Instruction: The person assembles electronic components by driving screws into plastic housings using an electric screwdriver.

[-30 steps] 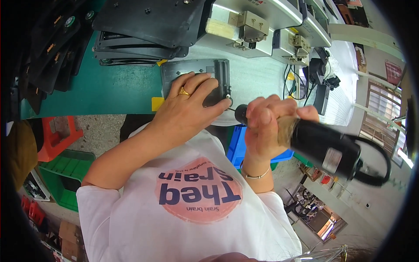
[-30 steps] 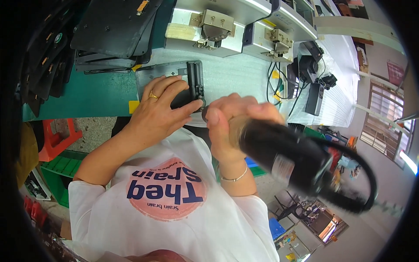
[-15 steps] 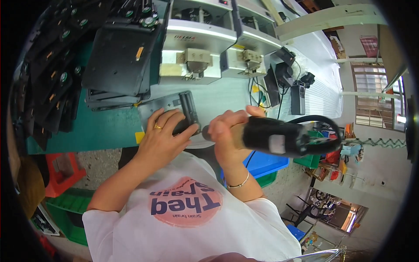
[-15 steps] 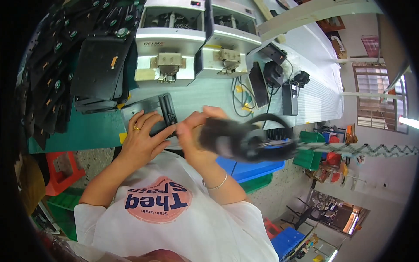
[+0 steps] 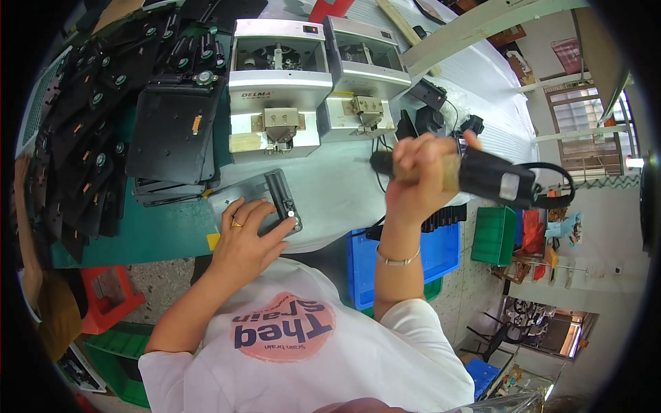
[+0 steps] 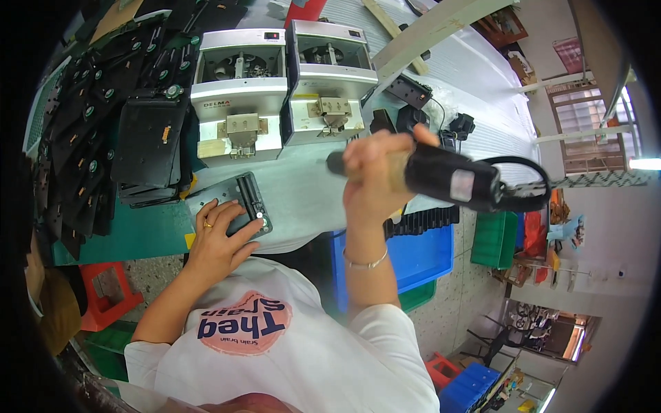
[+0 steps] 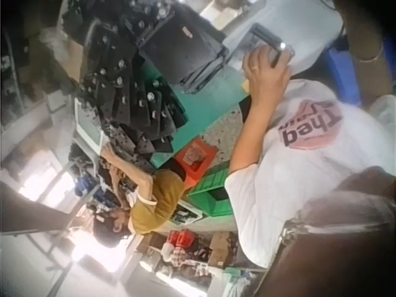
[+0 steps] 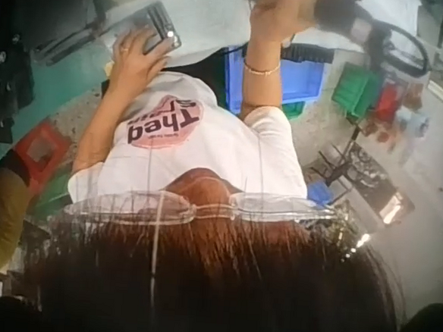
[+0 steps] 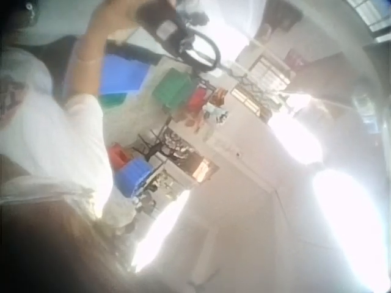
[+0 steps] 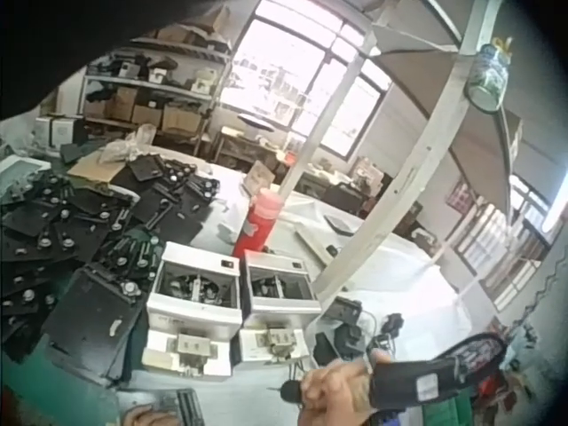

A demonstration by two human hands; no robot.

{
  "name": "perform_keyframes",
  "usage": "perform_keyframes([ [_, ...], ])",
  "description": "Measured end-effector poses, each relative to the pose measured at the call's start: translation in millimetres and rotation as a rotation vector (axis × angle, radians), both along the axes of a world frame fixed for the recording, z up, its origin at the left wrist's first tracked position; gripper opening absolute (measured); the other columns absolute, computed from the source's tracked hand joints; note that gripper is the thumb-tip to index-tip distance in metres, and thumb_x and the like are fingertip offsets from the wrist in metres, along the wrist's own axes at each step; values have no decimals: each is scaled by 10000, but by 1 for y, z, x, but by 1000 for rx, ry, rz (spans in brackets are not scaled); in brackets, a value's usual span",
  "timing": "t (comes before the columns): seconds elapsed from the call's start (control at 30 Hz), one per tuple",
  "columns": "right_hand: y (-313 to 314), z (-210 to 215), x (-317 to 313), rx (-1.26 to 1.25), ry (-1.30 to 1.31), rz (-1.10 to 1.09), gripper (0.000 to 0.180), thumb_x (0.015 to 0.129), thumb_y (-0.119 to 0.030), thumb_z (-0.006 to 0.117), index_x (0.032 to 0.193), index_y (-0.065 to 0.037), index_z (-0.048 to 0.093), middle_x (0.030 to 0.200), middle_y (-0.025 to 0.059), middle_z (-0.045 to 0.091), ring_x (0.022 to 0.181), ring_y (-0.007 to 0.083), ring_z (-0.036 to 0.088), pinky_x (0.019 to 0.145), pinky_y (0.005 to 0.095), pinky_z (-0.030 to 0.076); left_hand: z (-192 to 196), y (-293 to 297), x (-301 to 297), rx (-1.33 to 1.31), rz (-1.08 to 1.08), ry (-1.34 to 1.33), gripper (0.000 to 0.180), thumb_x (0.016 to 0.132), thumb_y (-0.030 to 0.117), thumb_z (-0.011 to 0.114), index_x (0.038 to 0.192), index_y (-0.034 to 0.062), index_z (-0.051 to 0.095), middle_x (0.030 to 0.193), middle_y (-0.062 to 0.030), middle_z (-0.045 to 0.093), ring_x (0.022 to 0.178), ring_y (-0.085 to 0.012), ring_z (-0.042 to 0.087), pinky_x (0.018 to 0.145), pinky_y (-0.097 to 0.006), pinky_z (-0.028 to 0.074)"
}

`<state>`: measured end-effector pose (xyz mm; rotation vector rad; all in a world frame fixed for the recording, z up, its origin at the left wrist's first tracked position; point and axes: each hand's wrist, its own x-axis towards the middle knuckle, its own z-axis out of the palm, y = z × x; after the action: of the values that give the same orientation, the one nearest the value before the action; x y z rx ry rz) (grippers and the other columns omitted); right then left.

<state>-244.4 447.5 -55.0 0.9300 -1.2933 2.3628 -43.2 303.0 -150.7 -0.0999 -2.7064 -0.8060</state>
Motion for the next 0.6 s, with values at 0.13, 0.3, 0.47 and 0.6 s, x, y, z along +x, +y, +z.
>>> perform_keyframes([
  [0.13, -9, 7, -31, 58, 18, -142, 544, 890, 20, 604, 1356, -61, 335, 701, 40, 528, 579, 131, 525, 556, 313, 497, 1, 0, -1, -11, -1, -5, 448, 738, 251, 776, 1168, 211, 660, 1173, -108, 522, 1201, -309, 484, 1064, -525, 293],
  [0.3, -14, 1, -48, 63, 37, -161, 543, 880, 36, 617, 1340, -41, 339, 725, 60, 572, 557, 146, 559, 565, 329, 515, 2, -1, -1, -13, -1, -1, 450, 739, 244, 775, 1172, 208, 658, 1168, -104, 524, 1188, -304, 490, 1065, -525, 294],
  [0.47, -15, -5, -54, 112, 39, -135, 522, 871, 43, 630, 1312, -40, 361, 748, 60, 585, 554, 140, 570, 563, 340, 521, 2, -1, -3, -20, -3, -2, 452, 739, 246, 775, 1174, 208, 656, 1167, -106, 525, 1184, -302, 488, 1064, -525, 296],
  [0.6, -14, -6, -57, 104, 34, -122, 502, 873, 44, 626, 1296, -35, 368, 755, 61, 588, 550, 135, 561, 562, 341, 518, 3, -1, -4, -16, -6, -11, 467, 735, 243, 778, 1183, 208, 650, 1169, -109, 525, 1192, -303, 482, 1063, -526, 296],
])
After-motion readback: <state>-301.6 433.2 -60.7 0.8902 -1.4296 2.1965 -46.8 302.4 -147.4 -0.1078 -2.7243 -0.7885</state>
